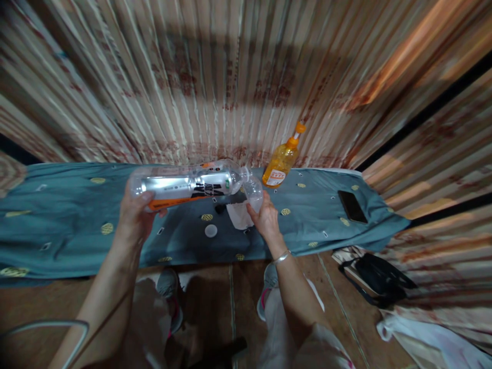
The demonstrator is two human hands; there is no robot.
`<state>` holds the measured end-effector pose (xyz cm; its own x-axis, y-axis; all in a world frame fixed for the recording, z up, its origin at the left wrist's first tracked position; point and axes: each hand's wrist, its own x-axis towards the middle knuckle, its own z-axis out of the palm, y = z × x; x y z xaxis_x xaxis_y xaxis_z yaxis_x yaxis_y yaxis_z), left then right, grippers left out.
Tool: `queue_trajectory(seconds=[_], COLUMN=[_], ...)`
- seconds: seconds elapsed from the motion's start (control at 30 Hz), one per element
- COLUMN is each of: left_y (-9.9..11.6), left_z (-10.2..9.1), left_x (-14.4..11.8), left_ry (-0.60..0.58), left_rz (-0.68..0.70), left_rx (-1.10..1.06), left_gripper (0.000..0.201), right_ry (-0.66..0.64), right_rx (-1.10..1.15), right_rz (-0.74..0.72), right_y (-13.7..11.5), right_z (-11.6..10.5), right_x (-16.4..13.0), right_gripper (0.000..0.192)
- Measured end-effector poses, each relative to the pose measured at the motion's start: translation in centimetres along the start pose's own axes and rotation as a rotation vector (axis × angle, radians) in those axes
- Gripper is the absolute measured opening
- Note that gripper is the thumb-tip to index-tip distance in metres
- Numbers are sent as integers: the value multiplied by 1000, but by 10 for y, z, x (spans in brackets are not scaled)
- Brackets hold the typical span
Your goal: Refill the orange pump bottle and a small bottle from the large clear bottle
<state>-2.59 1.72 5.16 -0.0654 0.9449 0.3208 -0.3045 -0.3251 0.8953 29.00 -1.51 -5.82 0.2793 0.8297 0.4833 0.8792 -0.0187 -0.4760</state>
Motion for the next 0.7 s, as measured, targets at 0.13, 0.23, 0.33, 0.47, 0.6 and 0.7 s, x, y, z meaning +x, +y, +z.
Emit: queue_trajectory(seconds=[0.13, 0.23, 0.33, 0.47, 0.6, 0.7], left_y=[1, 0, -1, -1, 0, -2], left_z=[2, 2, 2, 2, 2, 1], left_x=[0, 0, 1, 1, 1, 1], left_ry=[6, 6, 6, 6, 9, 12], left_rz=[-6, -1, 6, 12, -1, 0], left_rx=[-14, -17, -23, -16, -36, -56], left_gripper=[55, 55, 56, 57, 58, 58], right_ry=[10, 11, 5, -10, -18, -14], right_rx=[11, 12, 6, 4, -7, -20], right_rz=[-1, -4, -6, -19, -15, -24], right_y=[1, 0, -1, -2, -1, 0], right_z=[1, 0, -2, -4, -3, -3], right_x=[0, -1, -1, -1, -1, -1], right_gripper=[69, 68, 70, 75, 77, 72])
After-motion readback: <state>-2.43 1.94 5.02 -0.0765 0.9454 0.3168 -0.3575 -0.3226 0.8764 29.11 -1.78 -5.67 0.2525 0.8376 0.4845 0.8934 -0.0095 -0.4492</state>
